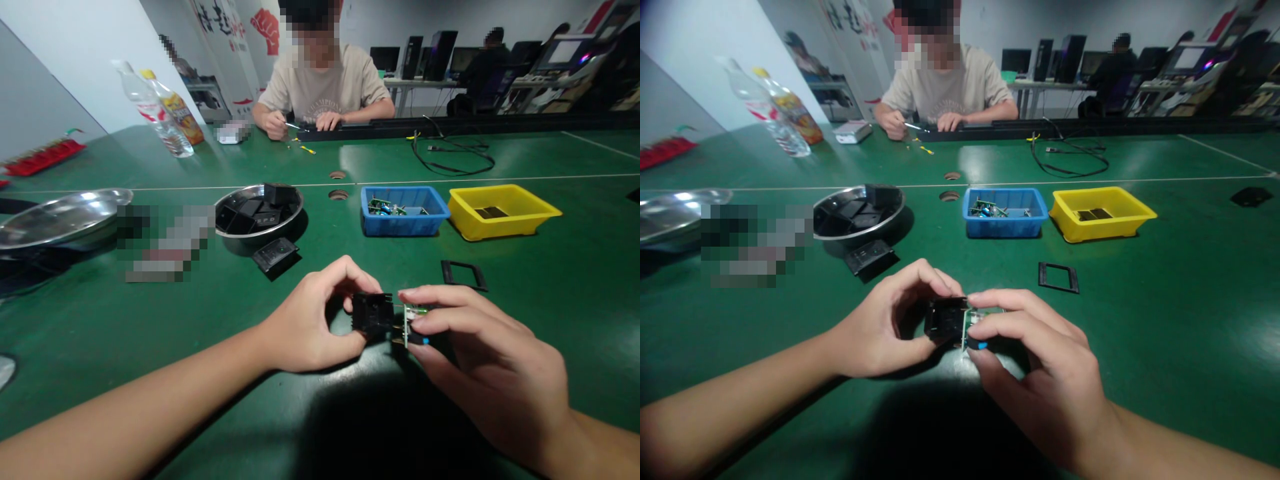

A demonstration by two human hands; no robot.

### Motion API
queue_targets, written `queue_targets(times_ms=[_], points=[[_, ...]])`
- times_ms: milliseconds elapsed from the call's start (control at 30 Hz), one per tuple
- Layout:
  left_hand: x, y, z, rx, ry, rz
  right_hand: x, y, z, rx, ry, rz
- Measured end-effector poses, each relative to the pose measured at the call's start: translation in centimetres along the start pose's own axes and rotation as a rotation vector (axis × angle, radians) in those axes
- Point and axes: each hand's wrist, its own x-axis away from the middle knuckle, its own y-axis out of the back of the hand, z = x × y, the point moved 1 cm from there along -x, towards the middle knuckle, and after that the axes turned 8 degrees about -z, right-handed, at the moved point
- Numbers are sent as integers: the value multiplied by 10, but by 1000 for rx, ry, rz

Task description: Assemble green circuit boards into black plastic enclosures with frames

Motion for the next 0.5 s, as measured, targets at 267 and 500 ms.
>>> queue_targets(times_ms=[267,500], points=[[2,-2,-2,-134,-104,41,-6,-1,1,102,95,-34],[2,-3,-4,-165,-182,34,-4,-2,-1,125,132,9]])
